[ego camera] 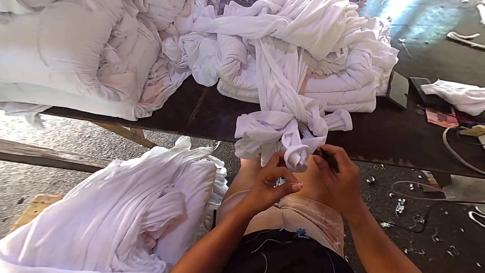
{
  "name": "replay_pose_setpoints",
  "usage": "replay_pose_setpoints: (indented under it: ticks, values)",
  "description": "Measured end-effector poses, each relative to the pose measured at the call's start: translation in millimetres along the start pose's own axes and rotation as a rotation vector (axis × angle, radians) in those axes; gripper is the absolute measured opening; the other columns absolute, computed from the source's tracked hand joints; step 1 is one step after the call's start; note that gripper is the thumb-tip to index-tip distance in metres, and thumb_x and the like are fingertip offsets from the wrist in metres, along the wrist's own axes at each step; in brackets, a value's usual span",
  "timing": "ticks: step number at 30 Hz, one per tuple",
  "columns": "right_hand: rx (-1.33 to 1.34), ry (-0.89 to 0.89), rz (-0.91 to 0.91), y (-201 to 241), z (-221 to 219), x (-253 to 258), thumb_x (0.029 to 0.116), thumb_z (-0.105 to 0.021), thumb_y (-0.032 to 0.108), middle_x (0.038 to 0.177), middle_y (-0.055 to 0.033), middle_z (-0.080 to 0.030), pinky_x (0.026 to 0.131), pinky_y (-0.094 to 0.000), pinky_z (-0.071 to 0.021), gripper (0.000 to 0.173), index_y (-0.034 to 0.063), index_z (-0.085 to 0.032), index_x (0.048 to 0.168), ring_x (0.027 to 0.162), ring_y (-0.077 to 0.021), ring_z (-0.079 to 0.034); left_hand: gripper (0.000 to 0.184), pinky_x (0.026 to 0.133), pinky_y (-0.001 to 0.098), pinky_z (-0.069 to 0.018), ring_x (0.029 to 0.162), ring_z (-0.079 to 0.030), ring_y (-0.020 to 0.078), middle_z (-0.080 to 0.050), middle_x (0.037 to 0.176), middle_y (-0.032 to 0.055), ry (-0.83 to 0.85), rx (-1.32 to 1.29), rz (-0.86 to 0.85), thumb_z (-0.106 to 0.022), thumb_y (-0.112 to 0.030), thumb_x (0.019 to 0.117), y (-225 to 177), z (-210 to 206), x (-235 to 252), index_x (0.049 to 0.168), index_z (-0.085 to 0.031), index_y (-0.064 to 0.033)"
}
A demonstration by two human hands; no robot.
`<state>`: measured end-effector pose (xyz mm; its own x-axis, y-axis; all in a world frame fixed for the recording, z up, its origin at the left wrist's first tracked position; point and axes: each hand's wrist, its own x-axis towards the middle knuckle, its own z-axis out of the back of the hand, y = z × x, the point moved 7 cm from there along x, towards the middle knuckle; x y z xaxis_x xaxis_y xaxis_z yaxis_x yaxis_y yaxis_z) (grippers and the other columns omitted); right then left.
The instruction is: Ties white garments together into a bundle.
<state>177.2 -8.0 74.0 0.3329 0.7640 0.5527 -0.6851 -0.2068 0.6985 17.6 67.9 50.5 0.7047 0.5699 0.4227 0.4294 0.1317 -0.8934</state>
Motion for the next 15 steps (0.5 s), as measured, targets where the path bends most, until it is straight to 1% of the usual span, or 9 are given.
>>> replay_pose_setpoints:
  ticks: [2, 3, 5, 6, 8, 10, 13, 15]
  values:
    - [-0.002, 0.023, 0.046, 3, 0, -1, 0.1024, -0.062, 0.022, 0.095, -0.0112, -0.069, 0.072, -0.0133, -0.0518, 0.032, -0.0074, -0.067, 0.114, 0.078, -0.0009, -0.062, 0.01, 0.104, 0.0255, -0.048, 0.124, -0.052, 0.0021, -0.058, 0.13, -0.0064, -0.006, -0.022, -0.014, -0.072, -0.03, 0.0955, -1, 1, 1, 0.095, -0.073, -0.0204]
    - [-0.008, 0.051, 0.085, 6, -3, -4, 0.1026, -0.062, 0.022, 0.096, -0.0123, -0.07, 0.074, -0.0152, -0.0534, 0.031, -0.0067, -0.068, 0.113, 0.08, -0.0035, -0.063, 0.01, 0.105, 0.0261, -0.0479, 0.125, -0.052, 0.0027, -0.057, 0.13, -0.0064, -0.012, -0.027, -0.016, -0.071, -0.03, 0.0956, -1, 2, 1, 0.095, -0.073, -0.0209]
    - [-0.04, 0.114, 0.167, 15, -11, -11, 0.1034, -0.061, 0.024, 0.097, -0.0127, -0.071, 0.077, -0.019, -0.056, 0.03, -0.0025, -0.07, 0.113, 0.085, -0.0086, -0.067, 0.009, 0.105, 0.0266, -0.0479, 0.126, -0.052, 0.0032, -0.058, 0.131, -0.0064, -0.028, -0.031, -0.012, -0.071, -0.03, 0.0955, 0, 4, 1, 0.095, -0.074, -0.0213]
    - [-0.056, 0.141, 0.203, 20, -16, -14, 0.1043, -0.059, 0.025, 0.097, -0.0128, -0.071, 0.078, -0.02, -0.0558, 0.029, -0.0009, -0.069, 0.113, 0.085, -0.0107, -0.068, 0.009, 0.105, 0.0268, -0.0481, 0.126, -0.052, 0.0036, -0.058, 0.131, -0.006, -0.033, -0.03, -0.011, -0.071, -0.03, 0.0954, 0, 5, 1, 0.095, -0.073, -0.0211]
    - [-0.079, 0.158, 0.251, 25, -24, -19, 0.1051, -0.056, 0.023, 0.095, -0.0137, -0.071, 0.075, -0.0209, -0.0553, 0.028, -0.0004, -0.07, 0.112, 0.083, -0.0135, -0.068, 0.009, 0.105, 0.0268, -0.0478, 0.126, -0.052, 0.0037, -0.057, 0.131, -0.0056, -0.037, -0.024, -0.007, -0.072, -0.03, 0.0951, 0, 5, 0, 0.096, -0.074, -0.0208]
    - [-0.099, 0.147, 0.266, 27, -27, -20, 0.1049, -0.055, 0.02, 0.094, -0.0139, -0.071, 0.076, -0.0213, -0.0556, 0.026, -0.0002, -0.07, 0.112, 0.083, -0.0142, -0.069, 0.01, 0.105, 0.0269, -0.0478, 0.125, -0.052, 0.0037, -0.058, 0.13, -0.0049, -0.046, -0.017, 0.001, -0.073, -0.03, 0.0943, 1, 4, 0, 0.095, -0.074, -0.02]
    - [-0.102, 0.12, 0.271, 27, -27, -17, 0.1047, -0.056, 0.015, 0.092, -0.0137, -0.073, 0.079, -0.0224, -0.0565, 0.023, -0.0005, -0.072, 0.107, 0.085, -0.0154, -0.071, 0.009, 0.106, 0.0272, -0.0472, 0.126, -0.052, 0.0039, -0.058, 0.13, -0.0047, -0.044, -0.015, 0.006, -0.073, -0.029, 0.0939, 1, 4, -1, 0.094, -0.074, -0.0195]
    - [-0.103, 0.121, 0.269, 26, -26, -17, 0.1041, -0.055, 0.013, 0.093, -0.0139, -0.074, 0.081, -0.023, -0.0566, 0.022, -0.0008, -0.072, 0.107, 0.087, -0.0164, -0.072, 0.01, 0.106, 0.027, -0.0475, 0.126, -0.052, 0.0041, -0.058, 0.131, -0.0041, -0.037, -0.009, 0.006, -0.073, -0.029, 0.0942, 1, 3, -1, 0.094, -0.074, -0.0188]
